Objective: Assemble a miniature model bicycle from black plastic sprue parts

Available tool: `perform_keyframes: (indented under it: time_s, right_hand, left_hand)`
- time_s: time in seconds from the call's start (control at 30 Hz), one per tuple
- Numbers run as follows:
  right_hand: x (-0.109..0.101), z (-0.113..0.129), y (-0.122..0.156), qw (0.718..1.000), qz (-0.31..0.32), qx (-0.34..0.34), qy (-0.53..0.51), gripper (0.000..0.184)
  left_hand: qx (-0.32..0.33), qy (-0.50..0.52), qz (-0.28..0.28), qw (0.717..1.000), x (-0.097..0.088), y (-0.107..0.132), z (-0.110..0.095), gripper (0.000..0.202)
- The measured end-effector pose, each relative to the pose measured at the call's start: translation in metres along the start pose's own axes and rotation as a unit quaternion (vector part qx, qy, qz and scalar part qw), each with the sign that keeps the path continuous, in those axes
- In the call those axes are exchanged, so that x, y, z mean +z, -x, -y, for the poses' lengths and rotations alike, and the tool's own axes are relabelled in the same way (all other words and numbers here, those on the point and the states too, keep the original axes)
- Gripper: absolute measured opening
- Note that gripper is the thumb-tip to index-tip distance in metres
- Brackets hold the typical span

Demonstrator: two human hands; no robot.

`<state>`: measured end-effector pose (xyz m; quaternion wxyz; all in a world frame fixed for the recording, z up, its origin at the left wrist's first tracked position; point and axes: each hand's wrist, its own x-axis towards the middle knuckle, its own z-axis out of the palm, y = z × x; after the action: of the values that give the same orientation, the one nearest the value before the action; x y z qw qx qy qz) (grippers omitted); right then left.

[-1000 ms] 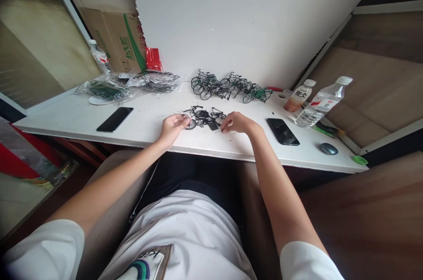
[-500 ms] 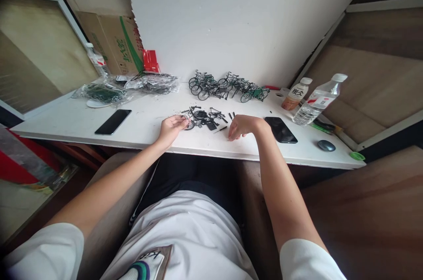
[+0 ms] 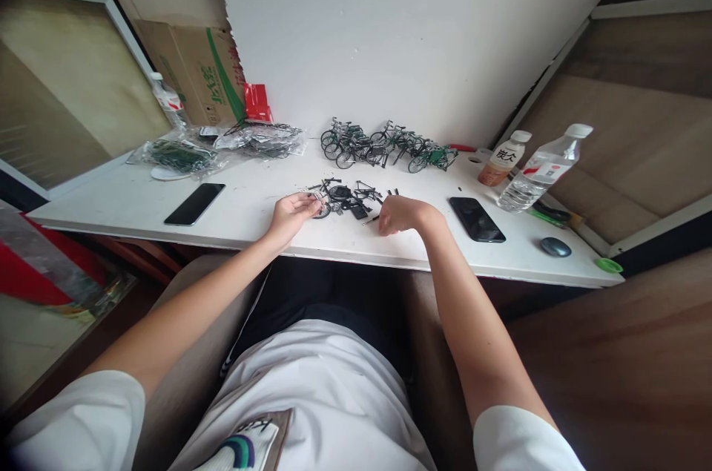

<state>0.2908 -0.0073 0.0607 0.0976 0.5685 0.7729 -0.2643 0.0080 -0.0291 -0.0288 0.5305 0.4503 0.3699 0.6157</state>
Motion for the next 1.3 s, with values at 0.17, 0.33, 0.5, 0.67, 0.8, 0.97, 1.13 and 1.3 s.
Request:
perform_keyframes:
  time_s: [0.17, 0.33, 0.5, 0.67, 0.8, 0.97, 1.13, 1.3]
  right_hand:
    - [0.003, 0.003, -0.007, 0.976, -0.032, -0.170, -0.131, 0.029]
    - [0.004, 0.024, 0.007, 0.903, -0.043, -0.300, -0.304, 0.034]
    - [0.006, 0.045, 0.023, 0.877, -0.101, -0.352, -0.312, 0.028]
    - [0.005, 0.053, 0.031, 0.866, -0.166, -0.376, -0.285, 0.023]
    - [0.005, 0.056, 0.035, 0.859, -0.203, -0.388, -0.266, 0.023]
    - [0.004, 0.062, 0.043, 0.860, -0.222, -0.382, -0.256, 0.030]
    - [0.002, 0.066, 0.050, 0.849, -0.249, -0.397, -0.245, 0.030]
    - [0.000, 0.069, 0.057, 0.852, -0.247, -0.398, -0.234, 0.030]
  left_hand:
    - [-0.003, 0.017, 0.035, 0.999, 0.011, 0.010, -0.017, 0.053]
    - [-0.004, 0.015, 0.096, 0.995, 0.026, 0.028, -0.036, 0.050]
    - [-0.019, 0.020, 0.136, 0.990, 0.038, 0.043, -0.047, 0.051]
    - [0.005, 0.026, 0.131, 0.991, 0.041, 0.050, -0.055, 0.049]
    - [0.012, 0.021, 0.135, 0.990, 0.040, 0.051, -0.060, 0.050]
    - [0.017, 0.010, 0.133, 0.991, 0.040, 0.052, -0.066, 0.047]
    - [0.018, 0.012, 0.132, 0.991, 0.042, 0.056, -0.071, 0.047]
    - [0.018, 0.015, 0.136, 0.990, 0.043, 0.059, -0.071, 0.047]
